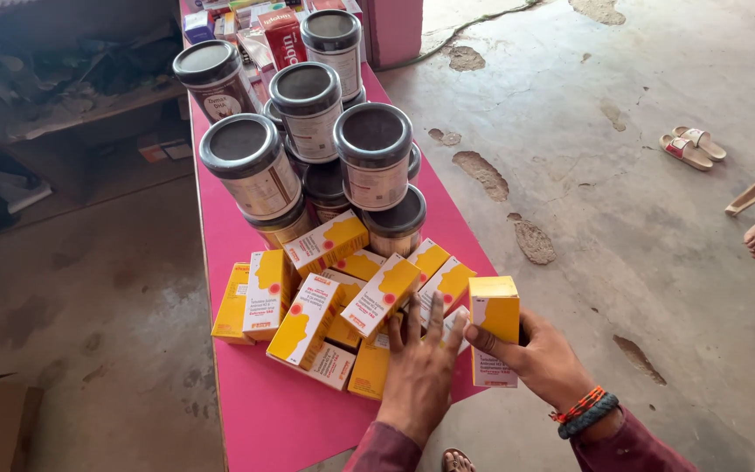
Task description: The recorder is stocking shelves with small yellow medicine boxes and grey jars in a storage area.
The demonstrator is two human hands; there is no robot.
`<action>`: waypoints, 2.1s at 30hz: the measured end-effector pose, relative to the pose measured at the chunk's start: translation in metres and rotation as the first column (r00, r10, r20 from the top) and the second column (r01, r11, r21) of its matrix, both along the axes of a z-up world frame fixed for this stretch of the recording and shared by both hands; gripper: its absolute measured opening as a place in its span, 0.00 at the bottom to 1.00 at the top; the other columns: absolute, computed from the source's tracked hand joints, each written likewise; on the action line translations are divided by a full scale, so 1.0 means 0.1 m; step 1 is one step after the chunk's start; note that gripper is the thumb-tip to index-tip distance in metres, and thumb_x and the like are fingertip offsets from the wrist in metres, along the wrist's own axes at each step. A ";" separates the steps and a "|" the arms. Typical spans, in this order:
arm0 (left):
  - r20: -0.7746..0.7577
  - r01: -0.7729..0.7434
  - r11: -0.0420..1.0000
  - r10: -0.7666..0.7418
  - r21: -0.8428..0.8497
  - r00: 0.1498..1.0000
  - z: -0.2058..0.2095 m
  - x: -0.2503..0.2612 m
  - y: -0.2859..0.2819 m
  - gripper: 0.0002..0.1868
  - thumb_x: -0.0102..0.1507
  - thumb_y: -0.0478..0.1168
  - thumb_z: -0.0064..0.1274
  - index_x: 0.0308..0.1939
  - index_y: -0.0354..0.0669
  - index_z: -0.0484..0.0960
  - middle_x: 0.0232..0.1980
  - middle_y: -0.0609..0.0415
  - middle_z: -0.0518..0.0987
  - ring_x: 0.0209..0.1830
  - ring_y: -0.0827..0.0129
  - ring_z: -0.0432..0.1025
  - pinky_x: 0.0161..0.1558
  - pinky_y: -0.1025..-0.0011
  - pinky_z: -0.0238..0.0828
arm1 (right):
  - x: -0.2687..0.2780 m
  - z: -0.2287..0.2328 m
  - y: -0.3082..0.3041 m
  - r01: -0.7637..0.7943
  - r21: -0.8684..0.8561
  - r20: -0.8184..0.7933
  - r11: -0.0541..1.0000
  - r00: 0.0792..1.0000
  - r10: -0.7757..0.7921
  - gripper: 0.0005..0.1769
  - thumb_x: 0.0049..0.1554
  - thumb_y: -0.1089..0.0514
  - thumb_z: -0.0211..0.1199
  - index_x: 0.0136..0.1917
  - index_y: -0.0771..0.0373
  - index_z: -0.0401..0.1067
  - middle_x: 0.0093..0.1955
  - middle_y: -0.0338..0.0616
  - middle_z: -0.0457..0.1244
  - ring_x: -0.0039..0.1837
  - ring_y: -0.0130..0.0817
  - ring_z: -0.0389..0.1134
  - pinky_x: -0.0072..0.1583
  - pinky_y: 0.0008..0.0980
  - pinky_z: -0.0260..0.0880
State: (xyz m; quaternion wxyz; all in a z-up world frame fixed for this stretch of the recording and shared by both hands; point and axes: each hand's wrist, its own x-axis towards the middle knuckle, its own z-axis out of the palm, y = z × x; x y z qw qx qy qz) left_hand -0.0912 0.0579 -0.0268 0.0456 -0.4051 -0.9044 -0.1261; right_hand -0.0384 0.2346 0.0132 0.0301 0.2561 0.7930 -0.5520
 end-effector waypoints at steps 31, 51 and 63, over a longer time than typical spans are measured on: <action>0.726 -0.711 0.295 -0.536 0.638 0.430 0.03 0.71 -0.45 0.38 0.66 0.36 0.53 0.78 0.39 0.57 0.71 0.46 0.73 0.68 0.65 0.70 0.66 0.68 0.67 | 0.77 -0.32 -0.84 0.318 -0.187 -0.286 0.929 0.888 -0.361 0.27 0.62 0.41 0.61 0.60 0.66 0.68 0.49 0.45 0.67 0.48 0.30 0.68 0.48 0.32 0.70; 0.748 -0.671 0.673 -0.609 0.312 -0.263 0.00 1.29 -0.53 0.28 0.68 0.53 0.46 0.63 0.35 0.73 0.55 0.52 0.81 0.56 0.70 0.75 0.58 0.69 0.71 | 2.22 -0.68 -1.03 0.478 -0.545 0.017 0.688 0.827 -0.562 0.29 0.59 0.41 0.56 0.60 0.66 0.73 0.48 0.40 0.71 0.47 0.25 0.70 0.48 0.28 0.69; 0.832 -0.336 0.878 -0.449 0.342 -0.326 0.27 2.75 0.33 0.25 0.60 0.38 0.59 0.61 0.35 0.75 0.51 0.51 0.83 0.50 0.71 0.78 0.54 0.70 0.75 | 4.21 -0.80 -0.57 0.566 -0.647 -0.095 0.511 0.605 -0.791 0.28 0.61 0.45 0.53 0.64 0.68 0.72 0.55 0.47 0.71 0.55 0.31 0.71 0.56 0.35 0.70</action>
